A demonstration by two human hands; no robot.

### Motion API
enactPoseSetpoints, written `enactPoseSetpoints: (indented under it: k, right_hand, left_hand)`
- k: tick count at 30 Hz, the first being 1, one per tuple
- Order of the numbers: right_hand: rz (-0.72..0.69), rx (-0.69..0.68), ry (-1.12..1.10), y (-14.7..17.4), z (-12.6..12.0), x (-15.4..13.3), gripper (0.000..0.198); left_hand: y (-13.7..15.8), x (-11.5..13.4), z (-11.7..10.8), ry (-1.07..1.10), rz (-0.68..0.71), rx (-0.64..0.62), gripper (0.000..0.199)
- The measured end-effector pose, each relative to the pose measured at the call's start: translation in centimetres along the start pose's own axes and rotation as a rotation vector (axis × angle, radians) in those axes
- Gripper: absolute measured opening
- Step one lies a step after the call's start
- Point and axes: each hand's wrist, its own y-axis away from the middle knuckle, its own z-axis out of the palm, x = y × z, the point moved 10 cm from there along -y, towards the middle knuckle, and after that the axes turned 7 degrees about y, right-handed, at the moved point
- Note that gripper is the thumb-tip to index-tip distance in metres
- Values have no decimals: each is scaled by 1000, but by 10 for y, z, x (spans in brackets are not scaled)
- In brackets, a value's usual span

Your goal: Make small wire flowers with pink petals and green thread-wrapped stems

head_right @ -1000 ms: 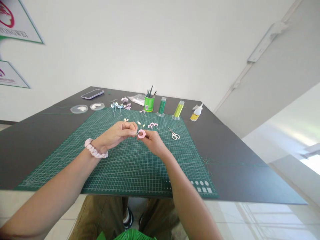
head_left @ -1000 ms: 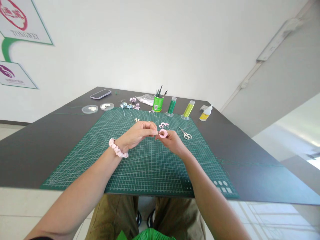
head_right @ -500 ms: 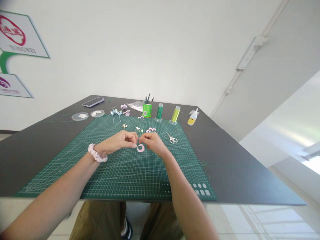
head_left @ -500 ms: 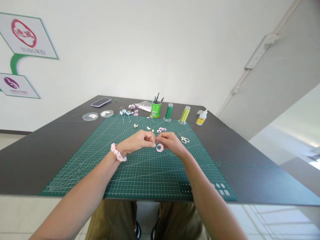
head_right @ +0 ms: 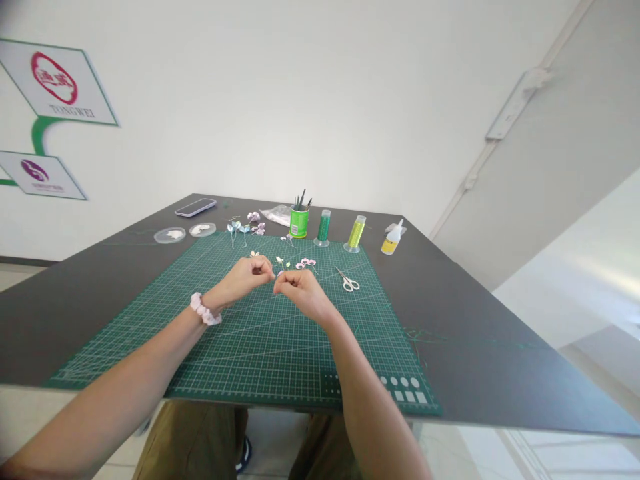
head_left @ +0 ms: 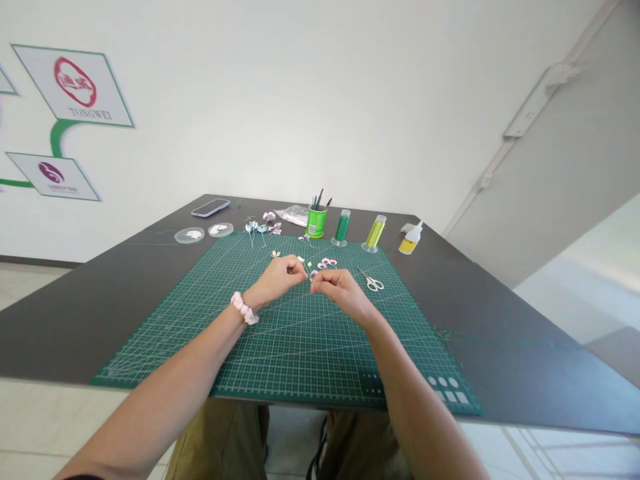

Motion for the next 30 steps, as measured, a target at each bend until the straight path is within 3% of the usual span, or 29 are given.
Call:
enactPoseSetpoints:
  k: [5, 15, 30]
  right_hand:
    - [-13, -83, 98, 0, 16, 0, 22]
    - [-4, -100, 127, -4, 22, 13, 22]
    - [145, 33, -69, -8, 5, 34, 29]
  left_hand:
    - [1, 4, -12, 107, 11, 115, 20]
    - [1, 2, -11, 298, -14, 100, 22]
    - [9, 19, 13, 369, -20, -175, 22]
